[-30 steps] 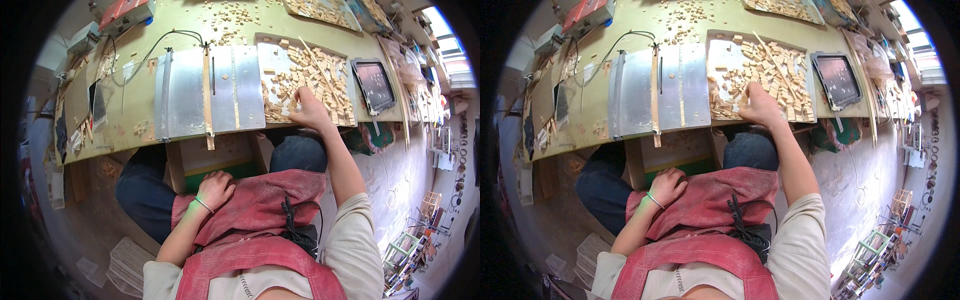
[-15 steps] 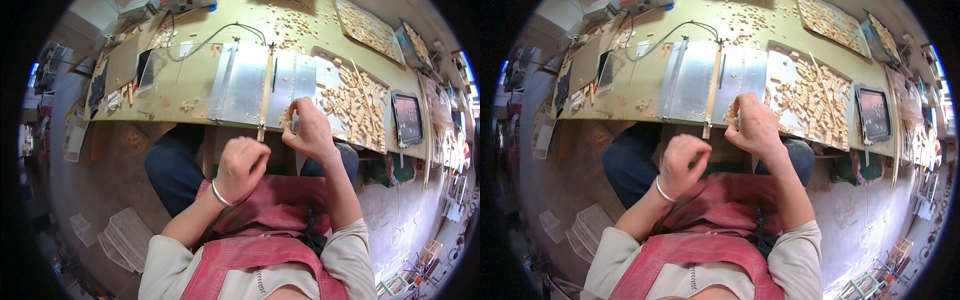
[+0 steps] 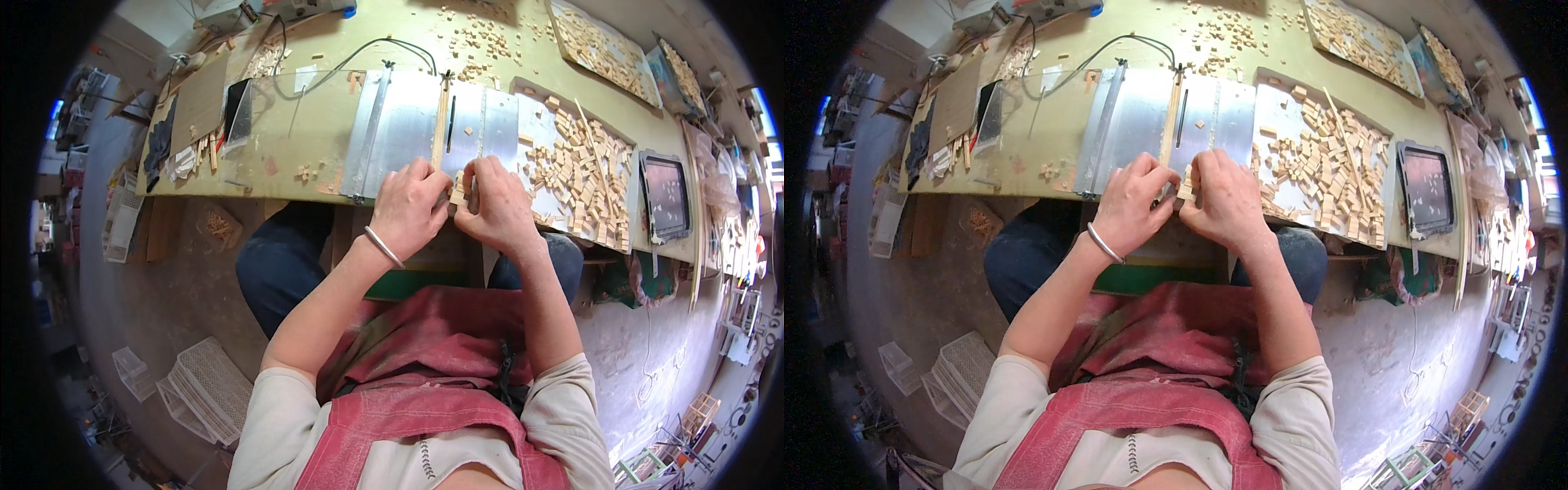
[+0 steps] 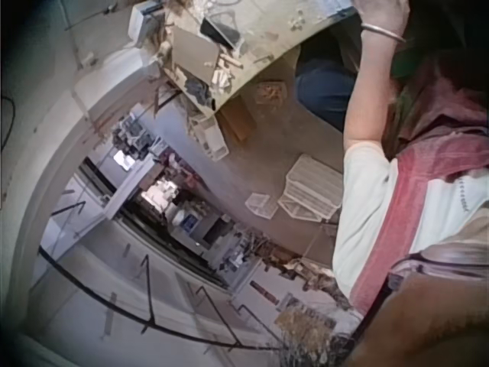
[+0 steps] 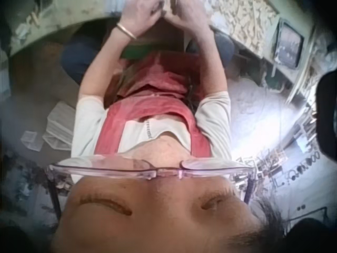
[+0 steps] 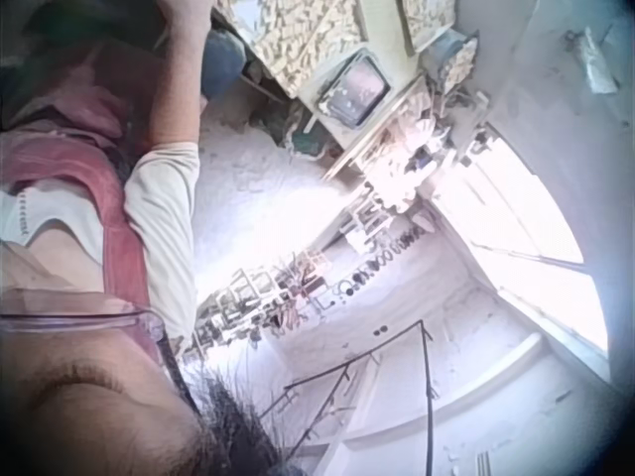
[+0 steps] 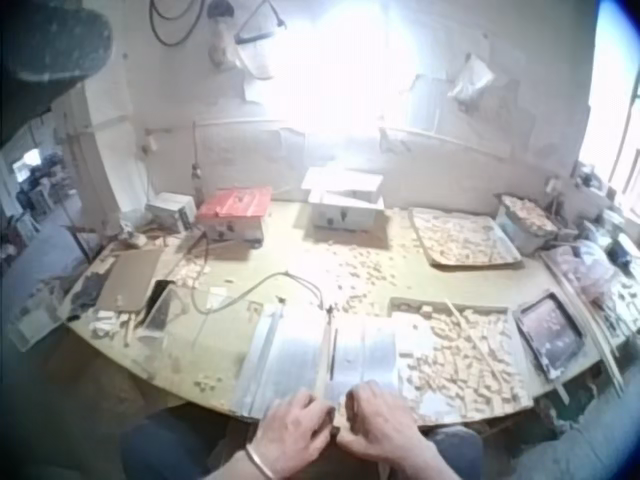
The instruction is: The person sits on the floor and uses a table saw to cut small wooden pieces one at a time. They feed each piece through the blade, then place the cut pieces into a pile on the table.
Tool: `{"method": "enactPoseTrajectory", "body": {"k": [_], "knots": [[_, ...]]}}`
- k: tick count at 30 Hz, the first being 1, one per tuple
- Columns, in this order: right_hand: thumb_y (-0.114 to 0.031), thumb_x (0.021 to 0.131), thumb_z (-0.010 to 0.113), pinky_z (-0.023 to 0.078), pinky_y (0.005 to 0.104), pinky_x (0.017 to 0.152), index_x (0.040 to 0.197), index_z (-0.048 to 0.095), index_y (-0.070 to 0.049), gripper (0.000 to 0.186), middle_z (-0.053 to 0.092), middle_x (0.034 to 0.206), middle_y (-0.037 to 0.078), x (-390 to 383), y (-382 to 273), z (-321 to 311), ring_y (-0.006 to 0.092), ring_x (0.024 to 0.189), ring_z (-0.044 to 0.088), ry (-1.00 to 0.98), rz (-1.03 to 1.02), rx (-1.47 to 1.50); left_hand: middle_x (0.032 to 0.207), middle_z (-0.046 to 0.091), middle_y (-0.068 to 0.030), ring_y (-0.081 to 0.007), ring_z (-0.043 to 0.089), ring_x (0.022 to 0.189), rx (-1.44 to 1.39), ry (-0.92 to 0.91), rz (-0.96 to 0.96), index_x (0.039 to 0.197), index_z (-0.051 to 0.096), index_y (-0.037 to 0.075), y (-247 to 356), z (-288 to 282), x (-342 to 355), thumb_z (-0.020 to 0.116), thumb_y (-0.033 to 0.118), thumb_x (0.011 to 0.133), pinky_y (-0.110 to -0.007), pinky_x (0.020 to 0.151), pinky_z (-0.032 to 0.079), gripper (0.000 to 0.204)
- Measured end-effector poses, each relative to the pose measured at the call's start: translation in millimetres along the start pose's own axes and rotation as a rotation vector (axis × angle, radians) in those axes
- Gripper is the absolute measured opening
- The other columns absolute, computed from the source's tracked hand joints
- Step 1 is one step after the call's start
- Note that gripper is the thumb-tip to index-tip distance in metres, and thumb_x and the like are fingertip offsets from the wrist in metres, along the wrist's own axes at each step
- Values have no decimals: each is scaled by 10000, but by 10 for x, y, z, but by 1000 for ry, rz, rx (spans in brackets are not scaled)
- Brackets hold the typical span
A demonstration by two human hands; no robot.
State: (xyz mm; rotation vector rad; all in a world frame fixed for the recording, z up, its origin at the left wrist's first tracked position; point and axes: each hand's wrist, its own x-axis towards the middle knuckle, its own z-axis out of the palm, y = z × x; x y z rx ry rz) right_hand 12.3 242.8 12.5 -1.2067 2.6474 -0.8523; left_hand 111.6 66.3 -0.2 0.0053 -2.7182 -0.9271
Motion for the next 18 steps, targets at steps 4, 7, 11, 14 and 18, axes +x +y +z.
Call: {"method": "enactPoseTrajectory", "body": {"k": [4,7,11,14,18], "knots": [[-147,803,740,498,481,858,1148,602,-66,381,612,1057,161,-6,64,-26,397,994,633,-5,-30,31,1038,644,-92,-336,668,985,56,-40,55,1047,732,106,-12,-44,66,775,82,865,-464,854,507,188],[-141,799,735,496,493,865,1136,596,-80,370,615,1062,153,-6,68,-55,395,1025,644,-25,-28,34,1006,649,-69,-323,672,956,120,-29,95,997,722,114,-55,1,110,777,78,846,-459,837,503,166],[-144,805,727,500,502,880,1151,597,-85,375,625,1087,157,8,64,-90,403,1057,652,-56,-11,28,986,652,-52,-306,672,937,155,-14,124,940,704,120,-62,18,130,783,80,831,-448,818,498,140],[-159,813,727,507,507,892,1163,598,-78,381,627,1105,164,21,95,-108,408,1058,655,-76,-19,30,985,651,-53,-303,672,939,127,-11,153,941,705,122,-89,-1,145,788,84,822,-440,823,499,151],[-182,810,739,512,510,893,1164,598,-76,395,624,1110,166,20,121,-115,410,1056,655,-70,-30,47,996,646,-58,-304,669,942,106,-11,151,933,700,121,-84,-54,166,792,85,812,-435,836,498,156]]}}
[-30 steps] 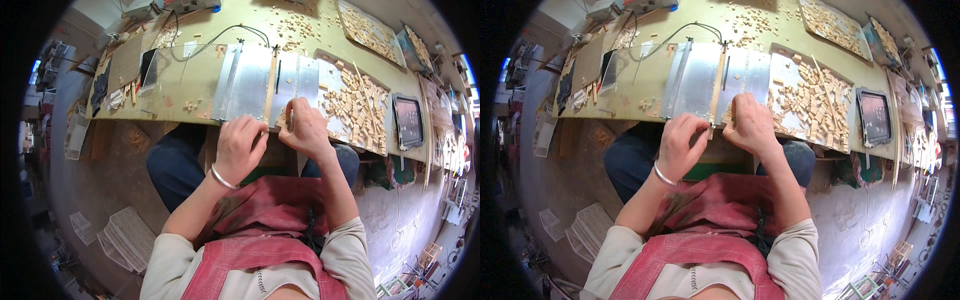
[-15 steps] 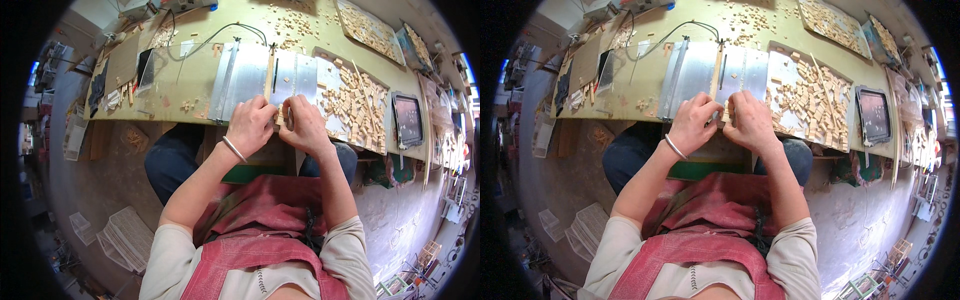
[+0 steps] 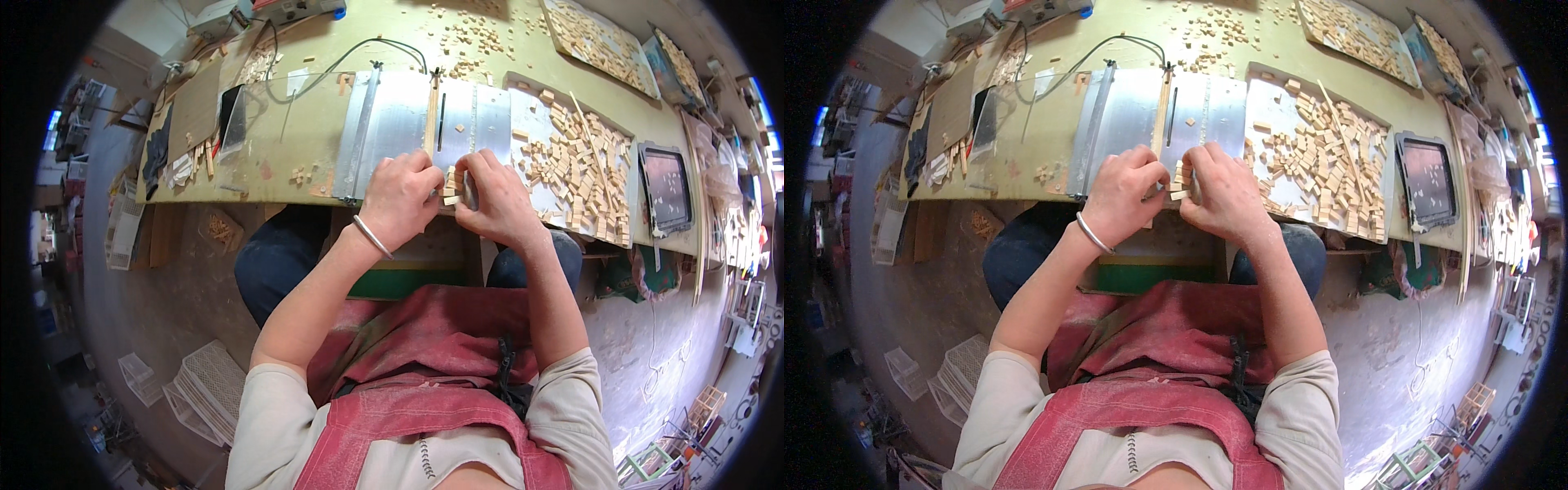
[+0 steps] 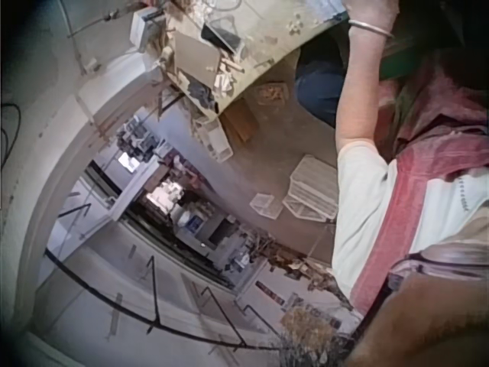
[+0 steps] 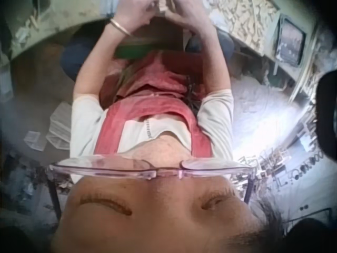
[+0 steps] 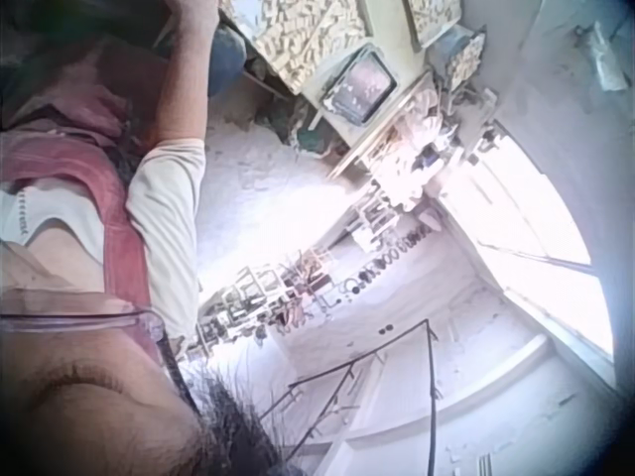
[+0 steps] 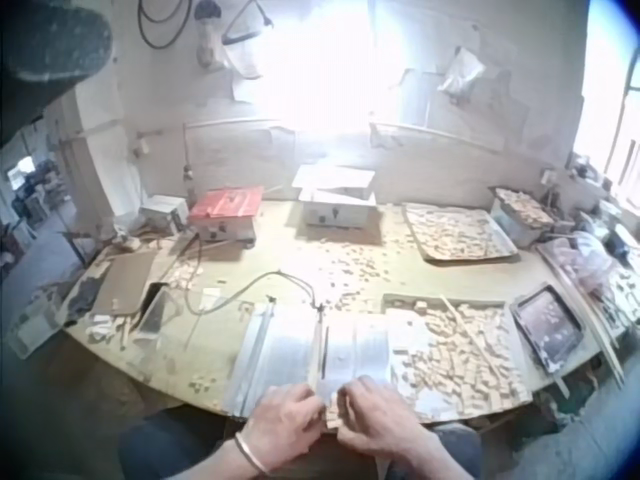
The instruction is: The person sits on the floor and uses a table saw to cut small wooden pieces one at a time. They feed each piece through the blade, then place the cut pieces into a pile on the table.
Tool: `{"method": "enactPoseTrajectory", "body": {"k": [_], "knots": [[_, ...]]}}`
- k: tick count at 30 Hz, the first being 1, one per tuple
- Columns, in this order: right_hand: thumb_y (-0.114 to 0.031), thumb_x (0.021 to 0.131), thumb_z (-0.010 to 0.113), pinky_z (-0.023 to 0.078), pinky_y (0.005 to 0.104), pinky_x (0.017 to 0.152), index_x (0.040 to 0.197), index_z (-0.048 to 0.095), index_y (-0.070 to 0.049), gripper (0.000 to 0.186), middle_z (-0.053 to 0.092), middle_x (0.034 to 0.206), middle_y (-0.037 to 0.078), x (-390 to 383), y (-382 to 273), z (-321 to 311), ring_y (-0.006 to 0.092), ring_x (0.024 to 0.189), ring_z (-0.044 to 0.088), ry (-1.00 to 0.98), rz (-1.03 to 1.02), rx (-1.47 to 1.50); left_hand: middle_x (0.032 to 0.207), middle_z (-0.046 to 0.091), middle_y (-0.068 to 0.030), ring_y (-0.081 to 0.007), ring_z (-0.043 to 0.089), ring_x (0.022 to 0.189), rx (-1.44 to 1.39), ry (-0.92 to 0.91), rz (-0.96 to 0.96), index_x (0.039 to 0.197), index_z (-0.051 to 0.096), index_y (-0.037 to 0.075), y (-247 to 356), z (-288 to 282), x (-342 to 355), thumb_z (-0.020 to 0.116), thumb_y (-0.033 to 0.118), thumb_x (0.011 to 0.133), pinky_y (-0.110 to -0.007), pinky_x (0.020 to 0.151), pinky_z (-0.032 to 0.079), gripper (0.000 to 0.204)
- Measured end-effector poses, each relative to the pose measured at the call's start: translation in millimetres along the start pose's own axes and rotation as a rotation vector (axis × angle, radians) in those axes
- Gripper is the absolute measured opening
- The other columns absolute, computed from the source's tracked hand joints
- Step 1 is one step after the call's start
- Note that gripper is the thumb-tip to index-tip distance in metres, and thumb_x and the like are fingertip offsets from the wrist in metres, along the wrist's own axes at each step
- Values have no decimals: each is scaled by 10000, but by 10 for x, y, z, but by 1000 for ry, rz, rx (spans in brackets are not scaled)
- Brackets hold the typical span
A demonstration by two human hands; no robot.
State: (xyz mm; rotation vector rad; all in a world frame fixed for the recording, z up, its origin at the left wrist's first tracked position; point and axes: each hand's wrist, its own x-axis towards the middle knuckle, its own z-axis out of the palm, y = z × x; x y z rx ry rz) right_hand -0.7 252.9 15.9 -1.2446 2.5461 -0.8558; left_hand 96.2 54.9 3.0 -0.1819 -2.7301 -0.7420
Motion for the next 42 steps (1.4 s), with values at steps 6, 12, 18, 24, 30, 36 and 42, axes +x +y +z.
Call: {"method": "enactPoseTrajectory", "body": {"k": [6,12,18,24,30,36,42], "knots": [[-220,793,765,516,494,893,1157,606,-70,425,623,1102,159,-2,-25,35,390,1061,657,28,22,-29,1032,631,-84,-309,660,976,2,30,-70,906,679,94,132,-114,-29,782,95,791,-434,870,485,155],[-234,800,787,512,491,888,1141,609,-61,422,618,1088,152,-14,-48,106,382,1033,651,132,7,-51,1056,622,-85,-305,632,1021,37,175,-129,877,654,83,309,-118,-171,791,123,765,-443,946,445,182],[-233,821,799,511,493,867,1129,613,-57,401,618,1060,145,-26,-86,195,389,972,639,197,-2,-27,1073,619,-77,-293,619,1041,109,249,-175,866,661,102,390,-12,-221,803,144,754,-457,991,415,186],[-182,849,780,512,479,849,1170,647,-48,373,654,1053,156,-60,-80,226,379,958,654,248,42,-11,1096,616,-74,-287,603,1086,135,244,-196,857,668,106,387,118,-195,814,173,764,-463,1027,388,186],[-147,844,763,500,475,901,1240,671,-27,424,700,1110,170,-190,-73,175,360,1010,687,164,103,78,1157,614,-78,-289,585,1153,63,212,-209,887,694,106,447,220,-240,846,201,791,-465,1049,373,203],[-205,808,775,483,482,939,1261,679,-21,498,688,1110,146,-151,-75,119,351,1065,670,196,35,53,1182,600,-91,-298,581,1188,28,209,-245,992,661,116,380,152,-300,870,160,765,-482,1049,374,311],[-245,805,773,468,462,955,1297,672,-73,531,639,1067,130,-2,-116,52,340,1087,646,42,51,-43,1204,596,-97,-320,586,1207,-6,188,-288,1157,617,117,284,160,-266,861,166,763,-479,1040,393,466]]}}
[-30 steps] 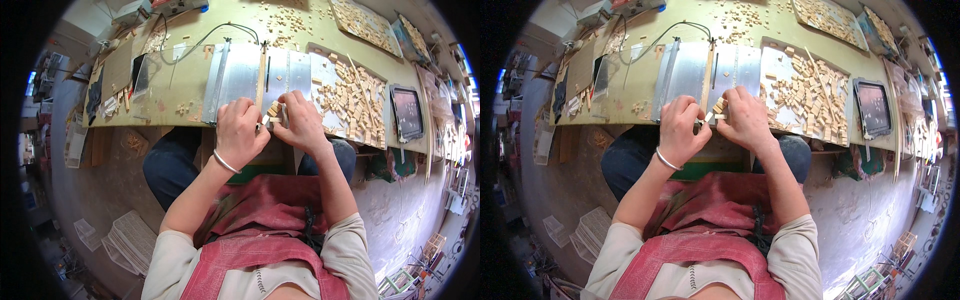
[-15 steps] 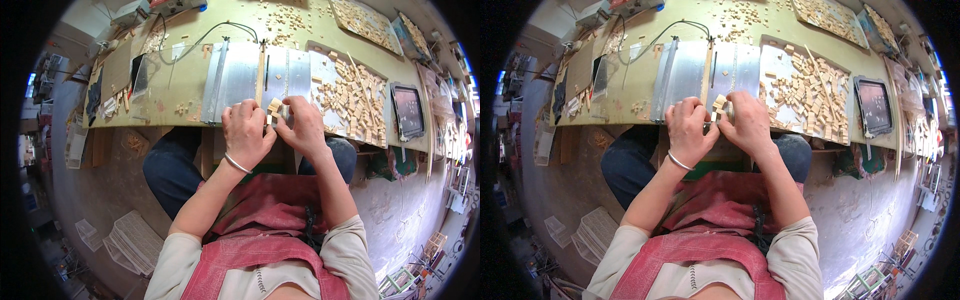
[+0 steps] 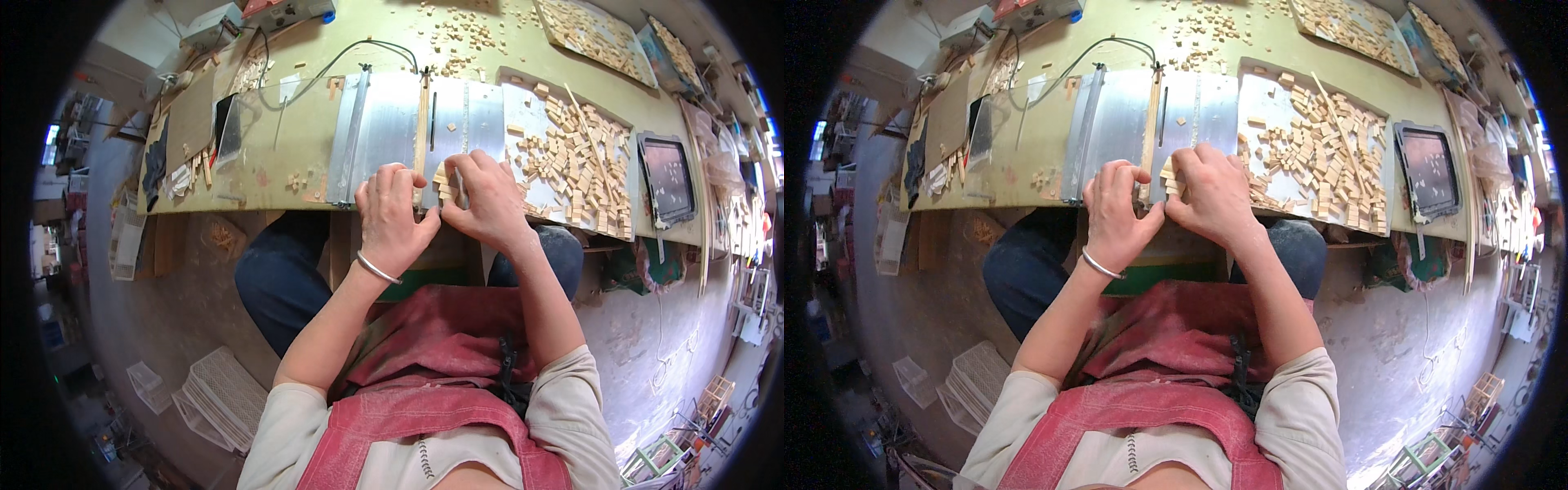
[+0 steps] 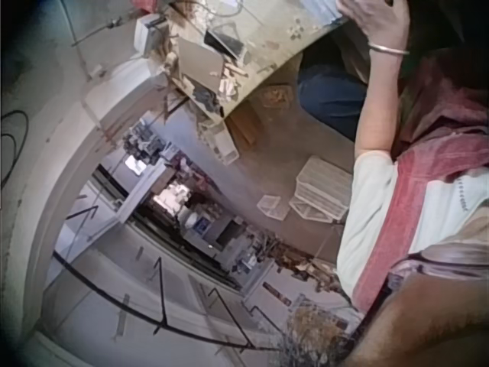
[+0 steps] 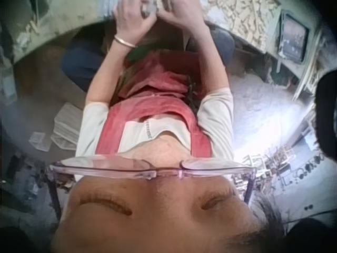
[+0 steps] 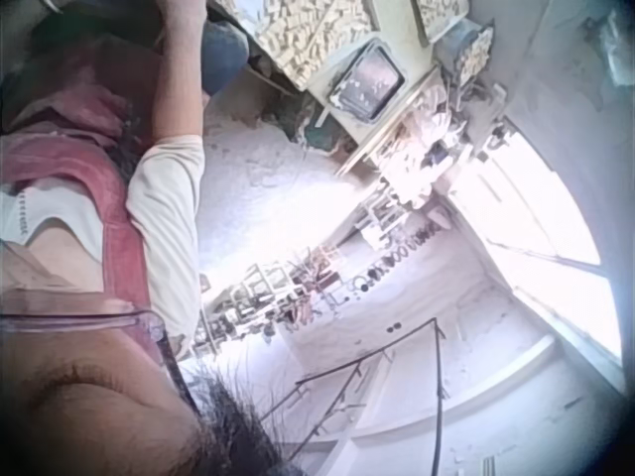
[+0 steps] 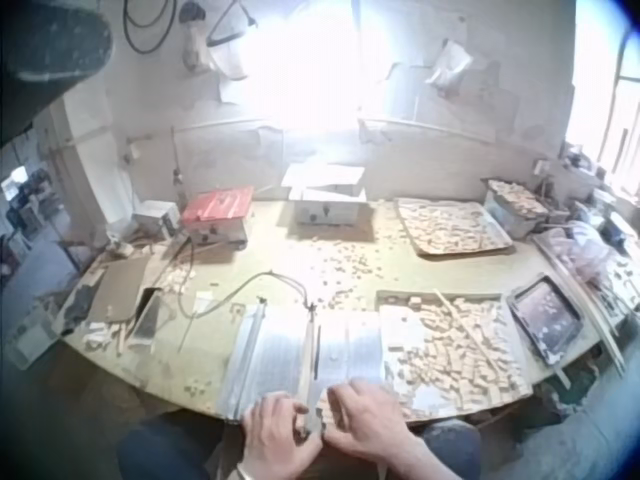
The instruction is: The person sits on the floor and uses a table saw to cut small wooden pieces one at a time. They feed each piece through the blade, then place the cut pieces into a pile on the table.
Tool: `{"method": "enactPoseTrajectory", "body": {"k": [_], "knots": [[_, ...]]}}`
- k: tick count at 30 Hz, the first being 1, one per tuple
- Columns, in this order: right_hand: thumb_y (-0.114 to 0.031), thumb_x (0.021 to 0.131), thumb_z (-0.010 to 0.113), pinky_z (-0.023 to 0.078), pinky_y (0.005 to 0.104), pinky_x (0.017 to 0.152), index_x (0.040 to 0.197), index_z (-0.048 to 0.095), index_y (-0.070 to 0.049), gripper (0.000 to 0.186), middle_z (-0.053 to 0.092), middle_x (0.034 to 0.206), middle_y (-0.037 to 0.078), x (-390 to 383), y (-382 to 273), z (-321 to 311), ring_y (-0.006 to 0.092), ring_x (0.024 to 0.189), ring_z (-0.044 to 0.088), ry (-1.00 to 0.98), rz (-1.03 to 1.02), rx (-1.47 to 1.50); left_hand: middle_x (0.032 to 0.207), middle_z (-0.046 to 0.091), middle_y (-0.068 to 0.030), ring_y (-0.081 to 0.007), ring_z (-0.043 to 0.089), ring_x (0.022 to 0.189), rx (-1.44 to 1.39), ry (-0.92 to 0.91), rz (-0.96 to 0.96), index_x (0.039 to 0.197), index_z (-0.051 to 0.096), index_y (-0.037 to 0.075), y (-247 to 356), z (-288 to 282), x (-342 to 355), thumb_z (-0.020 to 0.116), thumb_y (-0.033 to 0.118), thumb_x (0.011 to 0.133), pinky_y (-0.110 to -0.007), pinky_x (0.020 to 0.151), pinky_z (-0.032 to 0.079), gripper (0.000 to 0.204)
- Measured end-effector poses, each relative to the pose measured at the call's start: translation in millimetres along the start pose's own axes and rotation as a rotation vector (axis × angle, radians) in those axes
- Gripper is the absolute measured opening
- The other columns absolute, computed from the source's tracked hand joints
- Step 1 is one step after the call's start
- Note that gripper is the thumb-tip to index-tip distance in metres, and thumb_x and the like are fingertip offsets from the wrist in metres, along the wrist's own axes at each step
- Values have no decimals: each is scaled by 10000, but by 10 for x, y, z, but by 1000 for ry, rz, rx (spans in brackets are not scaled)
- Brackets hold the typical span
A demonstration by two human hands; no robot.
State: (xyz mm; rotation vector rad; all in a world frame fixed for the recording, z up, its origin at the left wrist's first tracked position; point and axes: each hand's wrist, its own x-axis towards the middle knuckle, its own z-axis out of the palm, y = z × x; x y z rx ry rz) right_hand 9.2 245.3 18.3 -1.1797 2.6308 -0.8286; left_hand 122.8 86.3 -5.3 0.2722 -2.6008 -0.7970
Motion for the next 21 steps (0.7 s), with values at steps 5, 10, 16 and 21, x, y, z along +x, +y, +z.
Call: {"method": "enactPoseTrajectory", "body": {"k": [5,10,16,21], "knots": [[-234,807,766,443,455,961,1303,672,-93,524,637,1118,118,4,19,62,337,1122,630,4,-81,8,1219,591,-109,-333,587,1215,23,-36,12,1318,603,121,-23,-20,72,848,172,768,-474,1011,421,604],[-144,832,770,459,449,886,1112,724,-78,292,646,1006,97,-235,53,138,318,990,649,285,-71,-21,1221,586,-109,-327,587,1204,33,-111,30,1374,633,131,-39,-96,131,829,202,788,-473,992,428,621],[-93,847,770,466,445,823,933,699,-92,111,612,897,80,-275,-60,449,292,899,644,372,-155,-144,1212,592,-98,-315,595,1176,61,-156,81,1310,696,153,-83,-118,197,818,225,794,-464,984,429,535],[-72,825,772,473,438,840,1123,742,-49,301,649,958,94,-286,-69,396,301,930,654,366,-126,-49,1200,596,-98,-314,604,1161,65,-175,121,1301,696,170,-131,-128,241,823,228,801,-468,981,431,519]]}}
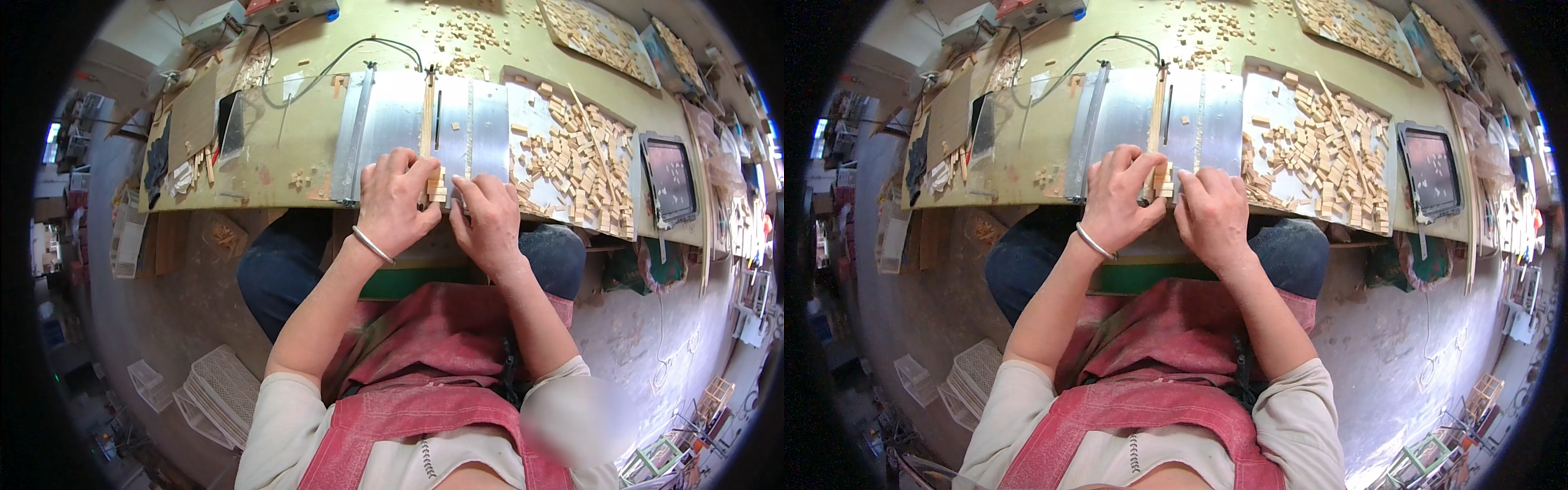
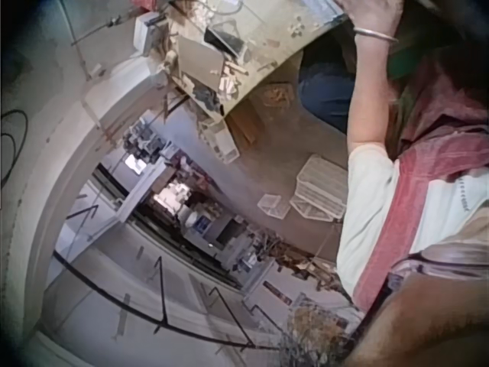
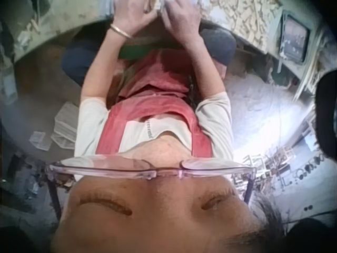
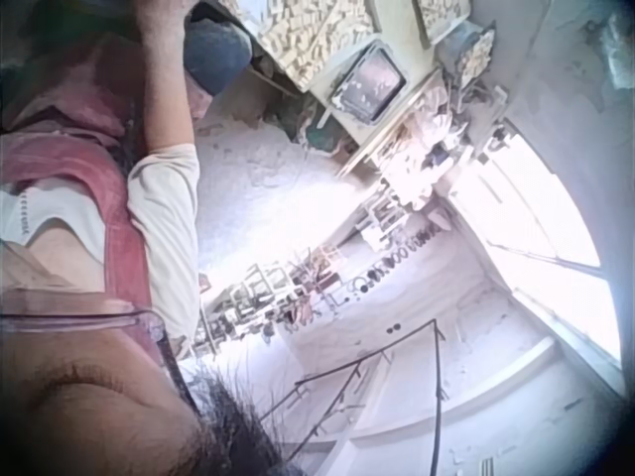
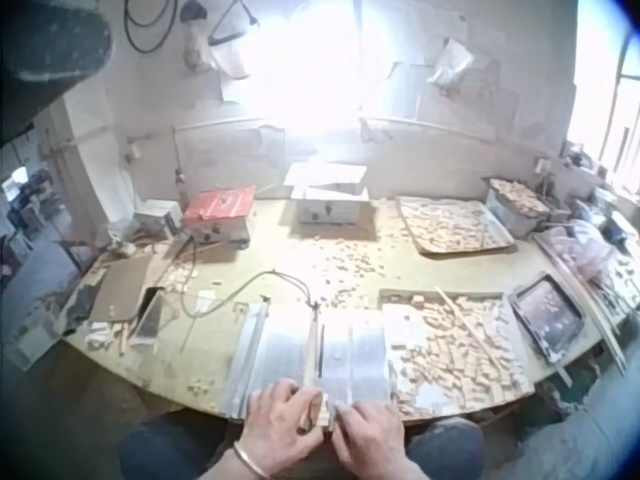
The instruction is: The person sits on the floor and uses a table saw to cut small wooden pieces one at a time. They feed each piece through the blade, then place the cut pieces into a pile on the table.
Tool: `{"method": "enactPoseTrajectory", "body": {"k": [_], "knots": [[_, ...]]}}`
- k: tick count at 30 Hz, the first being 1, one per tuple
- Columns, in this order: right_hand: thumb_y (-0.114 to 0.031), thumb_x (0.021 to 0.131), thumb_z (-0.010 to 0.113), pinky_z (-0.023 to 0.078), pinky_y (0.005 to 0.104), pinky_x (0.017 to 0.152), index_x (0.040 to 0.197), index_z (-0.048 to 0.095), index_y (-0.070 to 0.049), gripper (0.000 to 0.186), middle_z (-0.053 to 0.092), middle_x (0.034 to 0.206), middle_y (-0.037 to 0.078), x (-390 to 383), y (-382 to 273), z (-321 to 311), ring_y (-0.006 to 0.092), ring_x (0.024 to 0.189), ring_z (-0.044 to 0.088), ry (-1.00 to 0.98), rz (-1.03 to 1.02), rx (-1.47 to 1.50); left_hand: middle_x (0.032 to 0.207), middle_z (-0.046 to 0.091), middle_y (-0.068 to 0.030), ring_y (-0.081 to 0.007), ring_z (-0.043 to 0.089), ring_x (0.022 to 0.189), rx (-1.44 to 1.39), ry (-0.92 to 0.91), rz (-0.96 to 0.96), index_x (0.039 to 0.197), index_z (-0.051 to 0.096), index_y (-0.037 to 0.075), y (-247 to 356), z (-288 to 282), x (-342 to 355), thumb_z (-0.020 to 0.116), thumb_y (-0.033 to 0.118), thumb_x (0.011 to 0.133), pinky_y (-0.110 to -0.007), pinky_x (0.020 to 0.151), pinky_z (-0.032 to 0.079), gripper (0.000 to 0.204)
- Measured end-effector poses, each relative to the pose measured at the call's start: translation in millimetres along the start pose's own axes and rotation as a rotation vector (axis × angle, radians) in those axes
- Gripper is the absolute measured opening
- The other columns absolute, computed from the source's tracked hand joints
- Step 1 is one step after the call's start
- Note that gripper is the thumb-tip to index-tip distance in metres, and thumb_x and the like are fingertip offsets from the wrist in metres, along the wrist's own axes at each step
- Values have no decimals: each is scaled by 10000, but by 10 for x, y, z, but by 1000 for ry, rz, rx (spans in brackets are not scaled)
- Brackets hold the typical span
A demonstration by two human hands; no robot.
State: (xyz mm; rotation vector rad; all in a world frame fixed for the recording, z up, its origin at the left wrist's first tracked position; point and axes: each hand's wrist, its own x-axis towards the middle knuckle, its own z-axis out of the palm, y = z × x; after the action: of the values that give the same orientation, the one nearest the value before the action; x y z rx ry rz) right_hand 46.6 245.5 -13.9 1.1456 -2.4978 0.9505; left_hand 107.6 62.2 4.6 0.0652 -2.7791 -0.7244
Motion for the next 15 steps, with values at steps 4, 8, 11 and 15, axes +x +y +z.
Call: {"method": "enactPoseTrajectory", "body": {"k": [4,8,11,15], "knots": [[-28,832,770,473,433,819,1179,747,-41,348,661,977,94,-2,-22,17,301,921,656,-51,-56,-1,1203,596,-96,-314,602,1170,-7,-19,-5,1297,693,166,4,-5,18,816,218,796,-470,990,432,519],[-63,817,780,475,430,832,1143,753,-65,328,653,965,79,15,-2,-46,288,929,656,-54,-43,7,1206,593,-95,-317,601,1173,-16,-42,-17,1296,690,169,-5,-32,12,802,201,787,-471,994,433,523],[-67,822,775,476,425,834,1104,753,-80,283,643,941,65,18,58,-34,279,918,658,-45,-65,19,1167,594,-88,-317,604,1120,-23,0,-9,1249,700,176,-7,-12,4,799,199,779,-477,963,439,481],[-60,853,775,474,424,827,1065,746,-96,216,642,927,61,10,117,16,276,904,663,-45,-63,62,1145,596,-84,-317,607,1093,-38,3,5,1229,704,183,-26,8,16,797,196,771,-476,946,443,468]]}}
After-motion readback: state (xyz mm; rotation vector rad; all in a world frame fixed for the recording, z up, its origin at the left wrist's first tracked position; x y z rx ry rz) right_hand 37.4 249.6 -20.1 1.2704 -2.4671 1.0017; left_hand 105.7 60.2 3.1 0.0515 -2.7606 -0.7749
